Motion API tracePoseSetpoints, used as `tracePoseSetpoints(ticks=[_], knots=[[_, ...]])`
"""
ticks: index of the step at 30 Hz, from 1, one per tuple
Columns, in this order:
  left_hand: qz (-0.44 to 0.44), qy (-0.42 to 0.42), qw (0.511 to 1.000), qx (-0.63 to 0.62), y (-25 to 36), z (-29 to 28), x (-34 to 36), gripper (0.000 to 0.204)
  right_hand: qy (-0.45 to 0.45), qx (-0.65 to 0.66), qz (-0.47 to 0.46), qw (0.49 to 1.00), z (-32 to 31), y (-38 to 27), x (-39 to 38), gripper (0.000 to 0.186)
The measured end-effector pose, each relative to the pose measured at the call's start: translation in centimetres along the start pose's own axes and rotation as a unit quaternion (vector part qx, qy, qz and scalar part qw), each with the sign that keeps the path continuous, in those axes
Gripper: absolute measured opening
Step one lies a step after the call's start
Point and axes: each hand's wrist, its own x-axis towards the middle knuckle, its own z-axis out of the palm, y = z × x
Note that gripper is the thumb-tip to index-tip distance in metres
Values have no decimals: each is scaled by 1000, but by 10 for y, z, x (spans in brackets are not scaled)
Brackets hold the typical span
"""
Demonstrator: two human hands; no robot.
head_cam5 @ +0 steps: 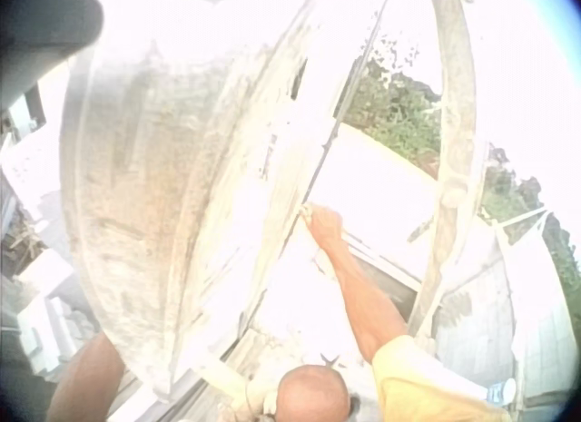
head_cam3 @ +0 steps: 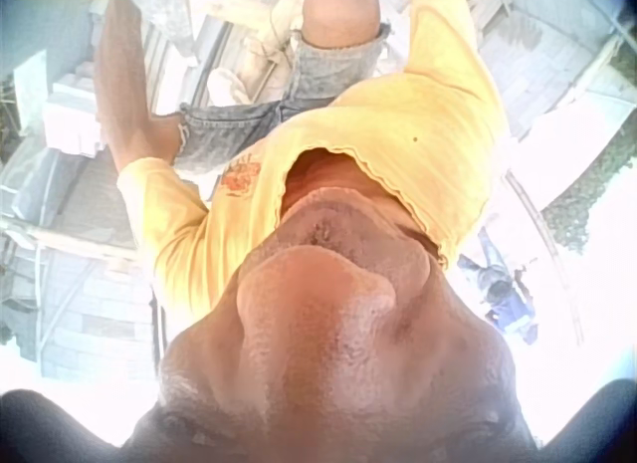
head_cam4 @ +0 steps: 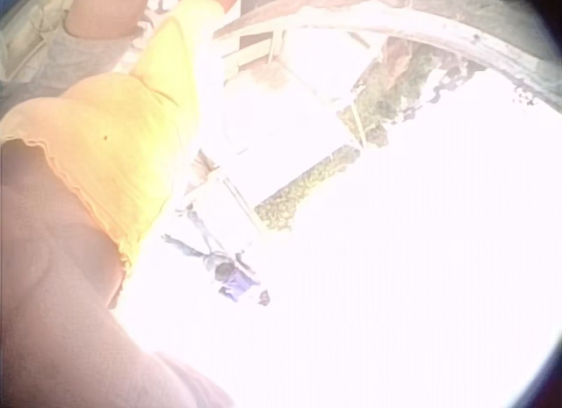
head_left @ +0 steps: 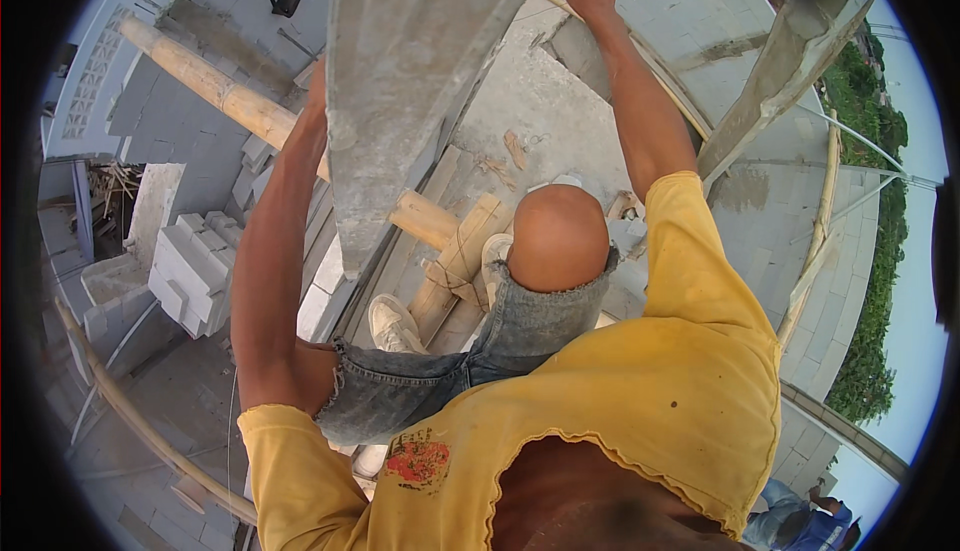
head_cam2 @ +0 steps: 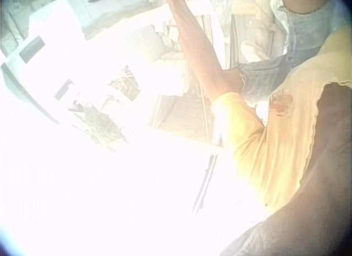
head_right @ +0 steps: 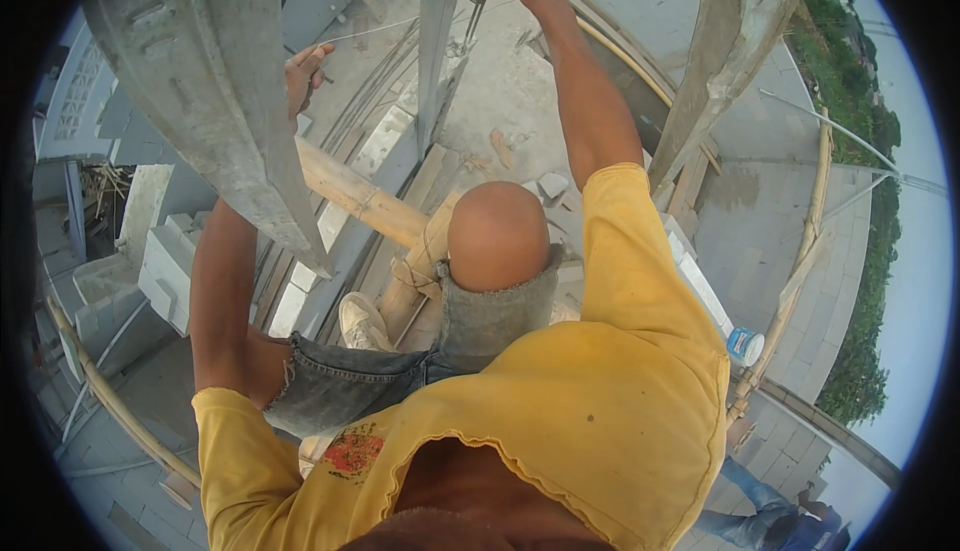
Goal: Installing and securing metal trim or support bars onto the wall of a construction site.
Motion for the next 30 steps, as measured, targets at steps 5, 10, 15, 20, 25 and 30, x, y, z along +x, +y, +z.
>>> tracePoseSetpoints(ticks=[5, 10, 15, 20, 25, 30], knots=[[14, 62, 988, 139, 7, 26, -6, 36, 24, 359, 129, 924, 28, 7, -51, 39], [34, 12, 986, 161, -4, 44, -5, 35, -215, 620, 168, 736, 53, -57, -136, 39], [39, -3, 988, 152, -5, 39, 0, 35, 3, -129, -173, 976, 34, -7, -104, 31], [16, -39, 979, 198, -7, 46, -2, 35, -117, -152, -17, 981, 19, 79, -114, 31], [6, -131, 980, 148, -29, 66, 7, 37, -145, 577, 194, 780, 28, 48, -256, 31], [9, -144, 981, 132, -28, 64, 7, 40, 81, 887, 367, 267, 7, -12, -335, 27]])
